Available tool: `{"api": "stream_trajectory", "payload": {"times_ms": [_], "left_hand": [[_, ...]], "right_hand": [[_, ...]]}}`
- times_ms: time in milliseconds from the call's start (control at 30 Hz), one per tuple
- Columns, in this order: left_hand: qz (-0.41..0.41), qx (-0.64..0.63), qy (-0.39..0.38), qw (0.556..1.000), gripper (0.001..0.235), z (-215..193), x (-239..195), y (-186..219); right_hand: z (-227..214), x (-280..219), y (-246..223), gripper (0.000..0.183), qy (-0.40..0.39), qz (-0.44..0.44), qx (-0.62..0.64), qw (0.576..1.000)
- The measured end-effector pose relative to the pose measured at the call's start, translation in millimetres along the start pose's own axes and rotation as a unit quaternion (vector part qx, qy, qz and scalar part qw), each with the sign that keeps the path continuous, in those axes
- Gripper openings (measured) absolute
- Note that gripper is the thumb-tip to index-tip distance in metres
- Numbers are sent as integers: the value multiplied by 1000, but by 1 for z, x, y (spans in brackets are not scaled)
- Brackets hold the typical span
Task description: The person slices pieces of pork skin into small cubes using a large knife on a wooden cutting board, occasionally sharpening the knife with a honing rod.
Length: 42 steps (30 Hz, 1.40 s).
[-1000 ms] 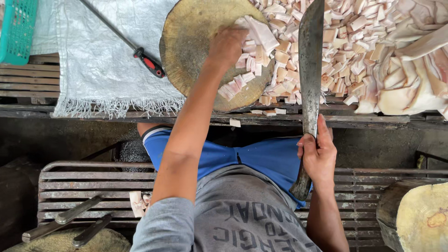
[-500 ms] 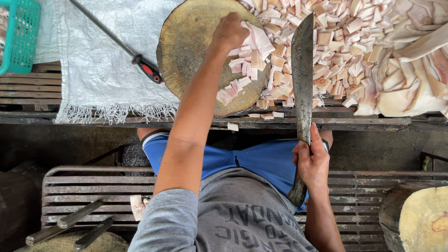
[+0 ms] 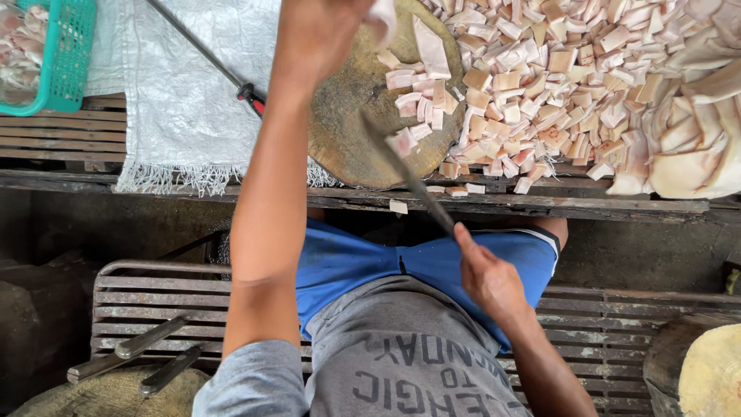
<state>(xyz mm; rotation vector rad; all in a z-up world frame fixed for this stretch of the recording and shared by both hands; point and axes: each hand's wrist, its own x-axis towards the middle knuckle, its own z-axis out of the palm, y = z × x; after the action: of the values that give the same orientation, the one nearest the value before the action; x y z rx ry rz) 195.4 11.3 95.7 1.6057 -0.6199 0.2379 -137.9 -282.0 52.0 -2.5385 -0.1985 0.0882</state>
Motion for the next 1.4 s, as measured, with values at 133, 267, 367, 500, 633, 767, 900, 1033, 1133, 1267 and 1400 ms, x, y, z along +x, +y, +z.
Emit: {"api": "stream_trajectory", "payload": {"times_ms": [133,267,367,500,633,767,900,1033,1133,1267,1400], "left_hand": [[-188,23,42,981,17,15,-70,23],[-336,-75,56,937,21,51,-164,14],[-414,-70,92,903,26,57,-211,-1],[-358,87,57,928,35,54,-233,1],[-210,260,-4,943,52,53,-228,24],[-271,323,-57,905,51,55,-223,41],[-256,334,-47,906,43,57,-224,45],[-248,338,-40,907,42,56,-220,41],[-235,328,-39,914,38,54,-215,35],[-238,315,-20,919,36,61,-218,33],[-234,312,-23,921,36,65,-217,33]], "right_hand": [[3,32,15,55,76,-8,-11,997],[13,43,22,63,43,35,46,997],[19,49,18,61,17,86,122,989],[8,50,-5,57,47,104,147,983],[-29,29,-28,55,163,-20,193,967],[-30,20,-27,50,259,-64,133,954],[18,32,-15,58,156,-137,-92,974],[24,30,-9,69,-27,9,-66,997],[-4,27,-13,64,75,5,26,997],[-36,10,-28,56,205,-19,129,970],[-12,13,-32,23,255,40,150,954]]}}
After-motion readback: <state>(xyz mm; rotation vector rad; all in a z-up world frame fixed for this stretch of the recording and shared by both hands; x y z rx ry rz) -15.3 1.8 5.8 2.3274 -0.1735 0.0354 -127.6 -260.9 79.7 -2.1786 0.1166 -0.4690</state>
